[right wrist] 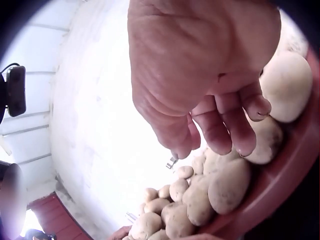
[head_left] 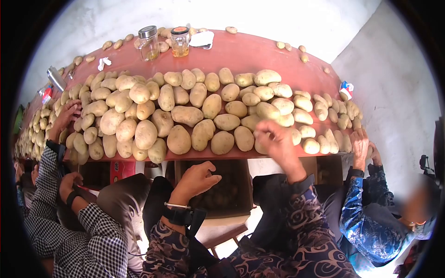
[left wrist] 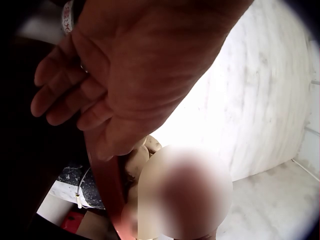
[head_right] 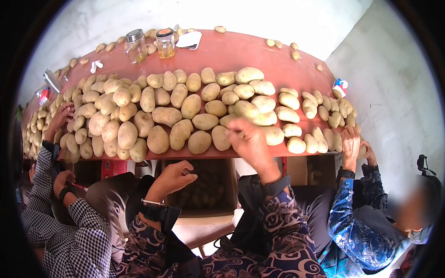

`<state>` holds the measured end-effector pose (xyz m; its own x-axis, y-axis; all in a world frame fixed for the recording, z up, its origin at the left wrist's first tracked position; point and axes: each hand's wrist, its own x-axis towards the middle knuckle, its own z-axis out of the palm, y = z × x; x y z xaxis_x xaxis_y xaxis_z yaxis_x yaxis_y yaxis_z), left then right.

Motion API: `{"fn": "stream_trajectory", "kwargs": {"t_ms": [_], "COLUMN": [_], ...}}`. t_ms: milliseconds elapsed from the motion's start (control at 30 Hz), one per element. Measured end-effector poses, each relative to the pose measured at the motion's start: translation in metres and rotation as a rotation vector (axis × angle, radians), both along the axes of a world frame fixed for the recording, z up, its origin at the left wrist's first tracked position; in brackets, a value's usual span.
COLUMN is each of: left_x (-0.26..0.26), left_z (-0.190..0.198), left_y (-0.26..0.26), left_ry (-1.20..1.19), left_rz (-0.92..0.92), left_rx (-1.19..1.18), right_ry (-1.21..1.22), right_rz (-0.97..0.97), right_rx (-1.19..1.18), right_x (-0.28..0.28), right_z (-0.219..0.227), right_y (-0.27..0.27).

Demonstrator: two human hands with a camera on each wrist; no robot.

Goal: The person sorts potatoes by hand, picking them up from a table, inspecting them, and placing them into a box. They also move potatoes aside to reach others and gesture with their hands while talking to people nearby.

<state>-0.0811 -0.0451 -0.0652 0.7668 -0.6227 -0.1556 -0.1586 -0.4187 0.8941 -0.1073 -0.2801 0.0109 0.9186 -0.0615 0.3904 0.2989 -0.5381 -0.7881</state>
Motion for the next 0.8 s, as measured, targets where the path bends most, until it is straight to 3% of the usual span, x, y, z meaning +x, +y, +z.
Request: {"fn": "stream_trajectory", "kwargs": {"t_ms": [67, 100, 167, 200, 267, 333, 400, 533, 600, 800], "left_x": [0.0, 0.001, 0.0, 0.0, 0.001, 0.002, 0.001, 0.001, 0.001, 0.002], "left_z": [-0.002, -0.001, 0.0, 0.0, -0.001, -0.002, -0.003, 0.003, 0.004, 0.002], "left_y": [0.0, 0.0, 0.0, 0.0, -0.001, -0.001, 0.0, -0.001, -0.001, -0.003], "left_ry": [-0.023, -0.025, -0.002, -0.004, -0.025, -0.03, -0.027, -0.025, -0.019, -0.14], "left_rz": [0.003, 0.006, 0.01, 0.012, 0.014, 0.017, 0.022, 0.022, 0.032, 0.01], "left_rx": [-0.017, -0.02, -0.008, -0.011, -0.003, -0.01, -0.016, 0.011, 0.022, 0.031], "right_ry": [-0.169, -0.171, -0.219, -0.222, -0.074, 0.003, 0.246, 0.212, 0.158, -0.154], "right_rz": [-0.274, -0.271, -0.354, -0.352, -0.386, -0.356, -0.301, -0.255, -0.288, -0.397], "right_rx": [-0.319, -0.321, -0.696, -0.698, -0.937, -1.002, -1.19, -1.193, -1.082, -0.945], "right_x": [0.017, 0.027, 0.048, 0.057, 0.076, 0.095, 0.105, 0.111, 0.109, 0.145], "right_z": [0.016, 0.02, 0.027, 0.028, 0.021, 0.012, 0.006, 0.009, 0.02, 0.025], "right_y": [-0.006, -0.008, -0.011, -0.01, -0.007, -0.007, -0.007, -0.012, -0.015, -0.036]}}
